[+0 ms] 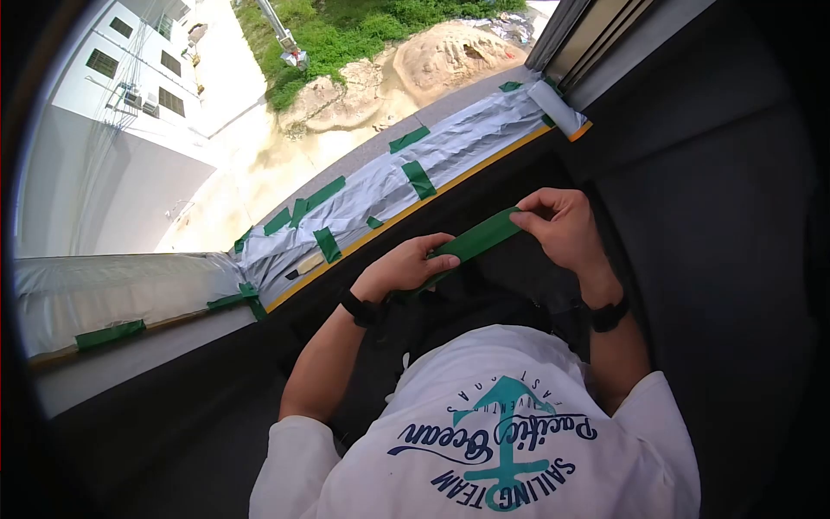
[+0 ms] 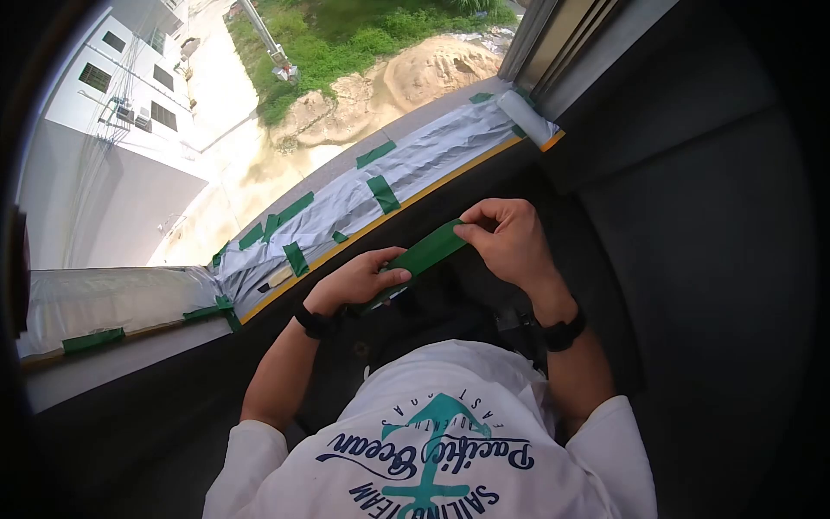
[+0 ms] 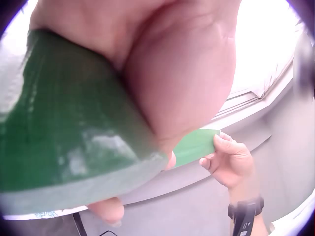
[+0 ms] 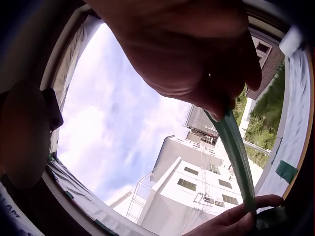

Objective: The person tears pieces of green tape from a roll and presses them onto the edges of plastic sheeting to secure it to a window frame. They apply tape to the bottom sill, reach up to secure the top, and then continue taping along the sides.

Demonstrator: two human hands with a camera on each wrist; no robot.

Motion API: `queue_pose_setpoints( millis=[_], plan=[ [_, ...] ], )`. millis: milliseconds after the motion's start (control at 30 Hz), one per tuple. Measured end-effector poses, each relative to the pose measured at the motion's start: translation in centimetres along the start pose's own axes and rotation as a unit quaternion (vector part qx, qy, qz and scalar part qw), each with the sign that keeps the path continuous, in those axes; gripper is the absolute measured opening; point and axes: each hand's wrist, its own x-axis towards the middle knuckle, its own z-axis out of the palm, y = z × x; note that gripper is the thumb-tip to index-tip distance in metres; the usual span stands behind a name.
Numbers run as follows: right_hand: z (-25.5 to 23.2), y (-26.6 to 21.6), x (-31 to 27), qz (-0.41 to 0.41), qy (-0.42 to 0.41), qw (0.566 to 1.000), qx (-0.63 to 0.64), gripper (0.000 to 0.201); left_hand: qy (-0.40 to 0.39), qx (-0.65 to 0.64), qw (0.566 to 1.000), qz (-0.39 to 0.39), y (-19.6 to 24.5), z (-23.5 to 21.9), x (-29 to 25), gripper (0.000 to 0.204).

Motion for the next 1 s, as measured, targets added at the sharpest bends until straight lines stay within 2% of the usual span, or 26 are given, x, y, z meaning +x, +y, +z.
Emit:
queue_pose_setpoints(
  millis=[33, 67, 100, 167, 233, 300, 367, 433, 467, 500, 533, 600, 633, 733, 800, 833, 900, 967, 1000],
  plan=[
    [-0.1, 0.9, -0.2, 0.022, 0.007, 1.0, -0.016, 0.005, -0.016, 0.026, 0.999, -0.045, 0.1, -0.1, -0.1, 0.048],
    [-0.3, 2.1, -0.3, 0.028, 0.027, 0.999, -0.003, 0.005, -0.04, -0.007, 0.999, 0.01, -1.1, -0.2, 0.0, 0.044],
    [-0.5, 2.9, -0.7, 0.032, 0.032, 0.999, -0.007, 0.005, -0.047, -0.008, 0.999, 0.013, -2.1, -0.2, -0.1, 0.044],
    [-1.1, 2.9, -2.1, 0.061, 0.035, 0.995, 0.064, 0.004, -0.037, 0.056, 0.995, 0.079, -2.3, 0.0, -0.1, 0.04],
    [-0.8, 2.3, -3.8, 0.064, 0.043, 0.996, 0.041, 0.005, -0.018, 0.058, 0.997, 0.055, -2.6, 0.5, 1.0, 0.036],
    [-0.8, 2.9, -4.3, 0.059, 0.055, 0.997, 0.018, 0.007, -0.049, 0.122, 0.991, -0.035, -2.1, 0.5, 1.4, 0.029],
    [-1.2, 4.9, -4.6, 0.07, 0.07, 0.994, 0.034, 0.008, -0.038, 0.091, 0.994, -0.046, -1.6, 0.8, 0.8, 0.027],
    [-1.8, 6.4, -5.3, 0.089, 0.09, 0.991, 0.049, 0.009, 0.054, 0.149, 0.987, 0.039, -1.0, 1.0, 0.3, 0.024],
    [-2.1, 6.9, -5.6, 0.107, 0.089, 0.989, 0.053, 0.012, 0.11, 0.228, 0.966, 0.054, 0.6, 1.3, -0.4, 0.021],
    [-2.5, 7.5, -5.8, 0.124, 0.087, 0.987, 0.059, 0.014, 0.106, 0.231, 0.966, 0.052, 2.2, 1.7, -1.0, 0.021],
    [-2.8, 8.2, -5.9, 0.125, 0.089, 0.986, 0.064, 0.014, 0.145, 0.279, 0.948, 0.049, 3.8, 2.0, -1.5, 0.02],
    [-3.3, 9.8, -5.6, 0.14, 0.062, 0.973, 0.174, 0.022, 0.202, 0.341, 0.917, 0.04, 6.8, 2.6, -2.1, 0.019],
    [-3.6, 10.4, -5.4, 0.138, 0.06, 0.972, 0.181, 0.022, 0.204, 0.346, 0.915, 0.036, 7.9, 2.9, -2.2, 0.019],
    [-4.8, 11.7, -4.6, 0.154, 0.025, 0.952, 0.264, 0.029, 0.209, 0.432, 0.873, 0.09, 10.7, 3.9, -1.7, 0.017],
    [-6.0, 12.3, -4.2, 0.181, 0.004, 0.947, 0.266, 0.037, 0.205, 0.47, 0.855, 0.081, 12.9, 4.7, -0.8, 0.017],
    [-6.8, 12.9, -4.0, 0.178, 0.009, 0.945, 0.275, 0.037, 0.197, 0.502, 0.839, 0.075, 13.9, 5.2, -0.2, 0.017],
    [-8.6, 14.5, -3.8, 0.151, 0.109, 0.971, 0.152, 0.043, 0.196, 0.522, 0.826, 0.083, 15.8, 5.7, 0.6, 0.016],
    [-11.3, 15.7, -3.5, 0.15, 0.134, 0.965, 0.165, 0.043, 0.195, 0.542, 0.812, 0.093, 17.8, 6.1, 1.8, 0.016],
    [-12.3, 16.3, -3.5, 0.087, 0.105, 0.975, 0.178, 0.04, 0.174, 0.565, 0.803, 0.078, 18.7, 6.5, 2.4, 0.016]
  ],
)
